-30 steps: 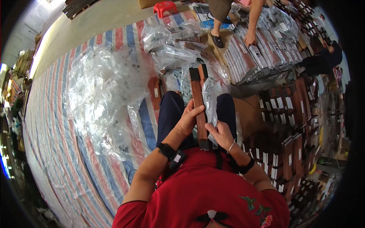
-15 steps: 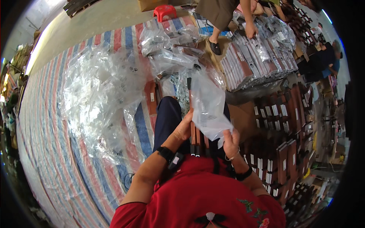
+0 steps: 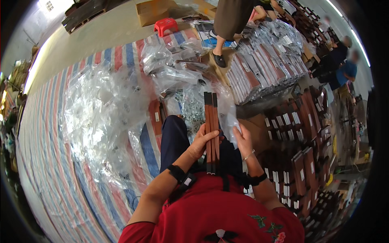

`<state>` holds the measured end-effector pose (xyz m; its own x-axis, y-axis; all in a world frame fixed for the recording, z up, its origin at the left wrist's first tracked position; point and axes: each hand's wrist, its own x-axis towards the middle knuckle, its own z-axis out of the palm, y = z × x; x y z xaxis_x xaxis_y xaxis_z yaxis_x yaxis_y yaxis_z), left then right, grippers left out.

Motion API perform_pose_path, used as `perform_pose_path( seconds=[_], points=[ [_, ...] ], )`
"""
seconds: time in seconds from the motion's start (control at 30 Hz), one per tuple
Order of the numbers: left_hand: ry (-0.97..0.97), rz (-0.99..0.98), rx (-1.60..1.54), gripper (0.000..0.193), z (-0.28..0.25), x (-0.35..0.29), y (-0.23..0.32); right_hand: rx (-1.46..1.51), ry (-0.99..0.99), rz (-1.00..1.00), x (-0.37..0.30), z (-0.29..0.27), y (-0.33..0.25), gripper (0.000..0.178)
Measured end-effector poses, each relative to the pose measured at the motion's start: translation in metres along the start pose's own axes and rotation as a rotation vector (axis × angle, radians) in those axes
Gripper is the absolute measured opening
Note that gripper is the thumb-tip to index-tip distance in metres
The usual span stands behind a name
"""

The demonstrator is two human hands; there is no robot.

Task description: The person is placing wooden furniture boards into plastic bags.

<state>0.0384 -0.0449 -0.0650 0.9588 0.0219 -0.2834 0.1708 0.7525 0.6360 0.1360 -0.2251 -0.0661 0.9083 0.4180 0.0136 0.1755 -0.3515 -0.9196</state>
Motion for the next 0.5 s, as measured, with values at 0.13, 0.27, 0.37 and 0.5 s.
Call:
perform_pose_path(
  seconds=[0.13,0.27,0.37,0.5],
  points=[
    [0.043,0.01,0.117,0.048,0.012,0.003,0.003,0.261,-0.126,0.085,0.016,0.017,-0.02,0.038],
    [0.049,0.022,0.126,0.052,0.027,0.0,0.005,0.394,-0.188,0.165,0.034,0.015,-0.03,0.05],
    [0.042,0.089,0.232,0.055,0.028,0.0,0.001,0.483,-0.237,0.197,0.047,0.014,-0.039,0.05],
    [0.02,0.096,0.402,0.062,0.025,0.013,-0.011,0.489,-0.317,0.249,0.053,-0.003,-0.035,0.061]
  ],
)
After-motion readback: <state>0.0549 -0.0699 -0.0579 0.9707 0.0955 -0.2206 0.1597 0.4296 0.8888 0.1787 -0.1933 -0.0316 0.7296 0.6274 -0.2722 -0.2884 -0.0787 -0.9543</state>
